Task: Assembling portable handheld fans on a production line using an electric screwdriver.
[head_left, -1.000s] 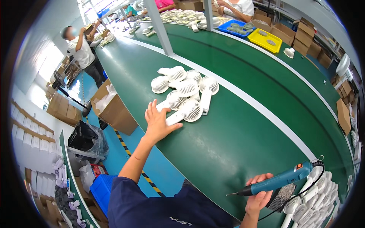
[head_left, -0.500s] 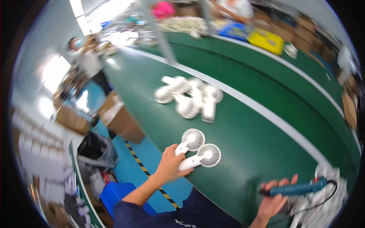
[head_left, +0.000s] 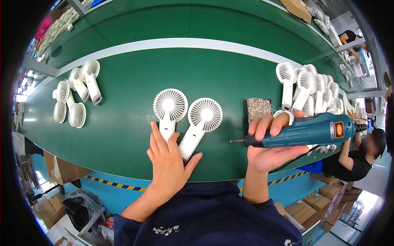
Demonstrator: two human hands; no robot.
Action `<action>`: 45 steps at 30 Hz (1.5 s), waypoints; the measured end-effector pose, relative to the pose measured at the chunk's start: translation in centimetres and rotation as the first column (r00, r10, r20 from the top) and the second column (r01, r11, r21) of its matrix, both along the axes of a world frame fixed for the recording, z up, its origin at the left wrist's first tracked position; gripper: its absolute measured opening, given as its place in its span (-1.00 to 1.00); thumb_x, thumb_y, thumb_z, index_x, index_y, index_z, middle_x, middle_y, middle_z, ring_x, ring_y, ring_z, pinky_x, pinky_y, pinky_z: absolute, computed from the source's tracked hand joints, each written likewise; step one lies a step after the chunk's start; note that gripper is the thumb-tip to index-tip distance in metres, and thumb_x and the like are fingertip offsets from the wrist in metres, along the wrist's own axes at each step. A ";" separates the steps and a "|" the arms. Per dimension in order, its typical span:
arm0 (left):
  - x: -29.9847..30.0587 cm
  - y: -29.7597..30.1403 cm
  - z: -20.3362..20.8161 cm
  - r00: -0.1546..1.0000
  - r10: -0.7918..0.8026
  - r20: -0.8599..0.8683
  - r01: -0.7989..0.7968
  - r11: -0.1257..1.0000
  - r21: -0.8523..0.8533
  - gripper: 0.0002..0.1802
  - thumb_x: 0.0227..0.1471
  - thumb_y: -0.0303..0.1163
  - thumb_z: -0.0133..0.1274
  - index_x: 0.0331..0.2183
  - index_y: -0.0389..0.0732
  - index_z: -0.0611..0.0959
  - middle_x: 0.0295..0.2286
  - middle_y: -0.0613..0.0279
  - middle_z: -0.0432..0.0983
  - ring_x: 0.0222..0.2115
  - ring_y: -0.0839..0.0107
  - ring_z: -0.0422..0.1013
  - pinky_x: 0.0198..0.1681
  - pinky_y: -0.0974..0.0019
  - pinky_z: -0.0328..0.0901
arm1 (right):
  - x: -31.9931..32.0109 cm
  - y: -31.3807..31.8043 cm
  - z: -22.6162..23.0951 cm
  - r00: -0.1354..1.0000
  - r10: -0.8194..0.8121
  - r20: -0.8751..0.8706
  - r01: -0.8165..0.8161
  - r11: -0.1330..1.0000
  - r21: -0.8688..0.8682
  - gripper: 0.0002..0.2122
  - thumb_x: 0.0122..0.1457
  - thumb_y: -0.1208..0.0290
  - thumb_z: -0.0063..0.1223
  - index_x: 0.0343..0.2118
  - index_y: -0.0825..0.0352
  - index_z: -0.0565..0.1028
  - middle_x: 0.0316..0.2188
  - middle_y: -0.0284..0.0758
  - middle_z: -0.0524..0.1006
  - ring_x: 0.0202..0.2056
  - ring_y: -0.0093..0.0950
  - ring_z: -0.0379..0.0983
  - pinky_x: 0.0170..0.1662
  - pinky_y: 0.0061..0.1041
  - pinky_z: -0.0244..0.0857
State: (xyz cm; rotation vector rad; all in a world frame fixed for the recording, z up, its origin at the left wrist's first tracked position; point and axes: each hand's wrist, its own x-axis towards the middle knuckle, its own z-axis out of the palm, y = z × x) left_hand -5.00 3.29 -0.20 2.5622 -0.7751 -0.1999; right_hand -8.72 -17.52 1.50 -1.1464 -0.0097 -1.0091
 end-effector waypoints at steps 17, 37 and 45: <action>4.9 -2.1 -0.9 0.790 -0.577 0.207 0.584 0.811 0.030 -0.32 -0.12 0.09 0.18 0.03 0.02 0.49 0.18 0.19 0.18 0.25 0.11 0.00 0.23 -0.18 -0.15 | 1.4 1.1 1.3 0.998 0.066 -0.001 -0.063 0.959 0.277 -0.37 0.23 -0.28 -0.41 0.13 0.18 0.17 -0.50 -0.45 0.26 -0.77 -0.67 0.08 -0.79 -0.70 -0.01; 4.4 -3.6 -2.0 0.861 -0.443 0.249 0.490 0.594 -0.638 -0.73 -0.45 -0.45 0.38 -0.53 -0.18 0.67 -0.57 0.42 0.34 -0.55 0.45 0.28 -0.32 0.28 0.14 | 0.5 2.2 1.9 0.971 0.219 0.100 -0.239 0.929 0.282 -0.35 0.25 -0.26 -0.46 0.18 0.21 0.09 -0.44 -0.39 0.27 -0.73 -0.57 0.15 -0.74 -0.58 0.11; 4.1 -3.4 -2.5 0.846 -0.477 0.237 0.501 0.562 -0.658 -0.76 -0.43 -0.45 0.38 -0.54 -0.18 0.67 -0.57 0.42 0.35 -0.58 0.48 0.28 -0.30 0.27 0.16 | 0.1 2.3 0.9 0.956 0.278 0.093 -0.293 0.920 0.260 -0.32 0.23 -0.28 -0.42 0.21 0.20 0.06 -0.43 -0.38 0.30 -0.73 -0.55 0.18 -0.71 -0.53 0.16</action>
